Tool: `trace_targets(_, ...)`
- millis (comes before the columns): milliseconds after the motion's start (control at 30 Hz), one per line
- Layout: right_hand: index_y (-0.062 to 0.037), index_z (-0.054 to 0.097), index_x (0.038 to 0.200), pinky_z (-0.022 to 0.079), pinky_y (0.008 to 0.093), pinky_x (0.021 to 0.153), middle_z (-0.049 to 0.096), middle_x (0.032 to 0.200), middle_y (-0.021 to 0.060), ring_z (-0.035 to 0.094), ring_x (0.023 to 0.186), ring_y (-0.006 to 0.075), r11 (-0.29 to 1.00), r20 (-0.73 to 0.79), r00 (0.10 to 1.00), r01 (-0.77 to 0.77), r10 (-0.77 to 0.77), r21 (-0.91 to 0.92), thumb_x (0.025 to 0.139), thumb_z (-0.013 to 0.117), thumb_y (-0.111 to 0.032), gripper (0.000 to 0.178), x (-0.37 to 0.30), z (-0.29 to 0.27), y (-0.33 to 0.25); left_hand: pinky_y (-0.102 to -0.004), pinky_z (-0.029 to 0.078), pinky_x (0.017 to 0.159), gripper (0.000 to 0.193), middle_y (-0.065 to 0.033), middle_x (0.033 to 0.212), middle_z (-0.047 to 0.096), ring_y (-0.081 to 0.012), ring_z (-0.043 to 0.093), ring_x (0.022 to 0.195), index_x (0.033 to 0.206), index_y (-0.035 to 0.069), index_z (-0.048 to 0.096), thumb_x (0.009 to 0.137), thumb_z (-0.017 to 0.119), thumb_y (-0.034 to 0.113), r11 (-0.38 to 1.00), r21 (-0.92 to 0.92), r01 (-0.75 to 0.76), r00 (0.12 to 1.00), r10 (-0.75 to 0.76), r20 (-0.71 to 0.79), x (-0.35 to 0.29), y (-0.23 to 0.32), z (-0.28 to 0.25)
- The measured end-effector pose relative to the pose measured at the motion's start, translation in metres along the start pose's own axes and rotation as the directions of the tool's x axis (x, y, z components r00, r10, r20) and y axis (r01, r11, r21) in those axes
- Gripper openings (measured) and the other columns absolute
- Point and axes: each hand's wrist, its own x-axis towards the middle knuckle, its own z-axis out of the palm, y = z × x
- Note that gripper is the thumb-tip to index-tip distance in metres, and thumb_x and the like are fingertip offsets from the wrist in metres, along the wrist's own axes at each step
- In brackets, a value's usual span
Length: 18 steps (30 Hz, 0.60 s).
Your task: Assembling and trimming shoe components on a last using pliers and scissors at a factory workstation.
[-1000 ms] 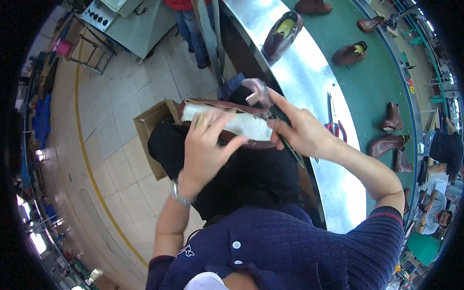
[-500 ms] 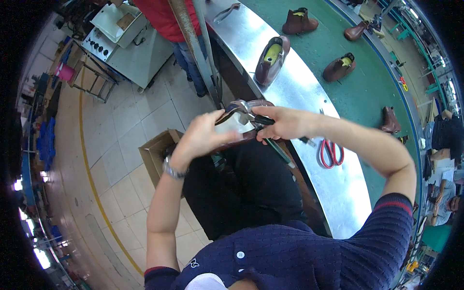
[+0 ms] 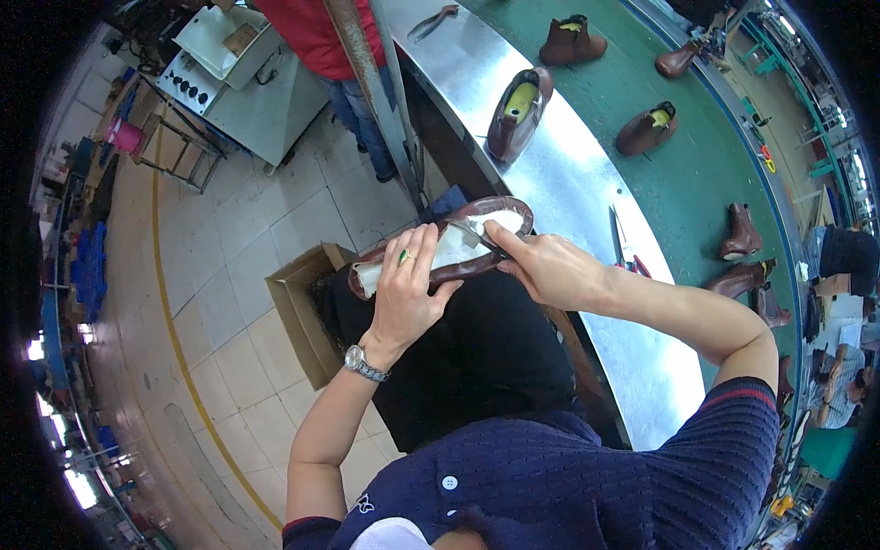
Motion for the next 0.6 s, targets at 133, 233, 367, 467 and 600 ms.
trace_targets(133, -0.0050, 0.033, 0.142, 0.047, 0.0452, 0.056, 0.063, 0.073, 0.0210, 0.062, 0.062, 0.0379, 0.863, 0.151, 0.984, -0.001, 0.090, -0.505, 0.092, 0.057, -0.014, 0.057, 0.006, -0.029, -0.016, -0.0462, 0.037, 0.105, 0.072, -0.0254, 0.127, 0.053, -0.0392, 0.049, 0.120, 0.132, -0.009, 0.047, 0.074, 0.077, 0.021, 0.982, 0.134, -0.136, 0.991, 0.136, 0.005, -0.003, -0.009, 0.008)
trace_targets(233, -0.0072, 0.040, 0.138, 0.050, 0.0468, 0.060, 0.063, 0.067, 0.0211, 0.066, 0.066, 0.0387, 0.988, 0.081, 0.997, 0.034, -0.022, -0.151, 0.090, 0.057, -0.013, 0.051, 0.023, -0.063, -0.025, -0.0479, 0.040, 0.103, 0.069, -0.0285, 0.128, 0.052, -0.0415, 0.051, 0.118, 0.132, -0.011, 0.045, 0.080, 0.072, 0.024, 0.963, 0.230, -0.143, 0.987, 0.155, -0.037, -0.003, -0.010, 0.014)
trace_targets(367, -0.0070, 0.035, 0.140, 0.049, 0.0513, 0.066, 0.062, 0.066, 0.0233, 0.064, 0.066, 0.0416, 0.961, -0.084, 0.961, -0.252, 0.262, 0.109, 0.093, 0.056, -0.017, 0.052, 0.041, -0.031, -0.020, -0.0479, 0.039, 0.104, 0.069, -0.0298, 0.129, 0.051, -0.0424, 0.050, 0.120, 0.133, -0.012, 0.044, 0.081, 0.071, 0.024, 0.960, 0.237, -0.145, 0.985, 0.163, -0.055, -0.001, -0.011, 0.017)
trace_targets(467, -0.0057, 0.035, 0.141, 0.050, 0.0457, 0.063, 0.063, 0.071, 0.0235, 0.064, 0.065, 0.0396, 0.983, 0.001, 0.999, -0.042, 0.043, -0.178, 0.095, 0.053, -0.017, 0.050, 0.039, -0.024, -0.011, -0.0481, 0.039, 0.104, 0.069, -0.0303, 0.129, 0.051, -0.0430, 0.050, 0.121, 0.133, -0.012, 0.043, 0.081, 0.071, 0.024, 0.958, 0.254, -0.133, 0.988, 0.148, -0.039, -0.001, -0.013, 0.022)
trace_targets(600, -0.0082, 0.034, 0.141, 0.049, 0.0489, 0.067, 0.063, 0.080, 0.0275, 0.065, 0.073, 0.0420, 0.960, -0.096, 0.967, -0.217, 0.237, 0.179, 0.095, 0.053, -0.018, 0.051, 0.042, -0.029, -0.021, -0.0474, 0.039, 0.105, 0.067, -0.0303, 0.131, 0.050, -0.0420, 0.049, 0.123, 0.131, -0.013, 0.045, 0.082, 0.070, 0.024, 0.962, 0.253, -0.102, 0.990, 0.122, -0.065, -0.001, -0.010, 0.019)
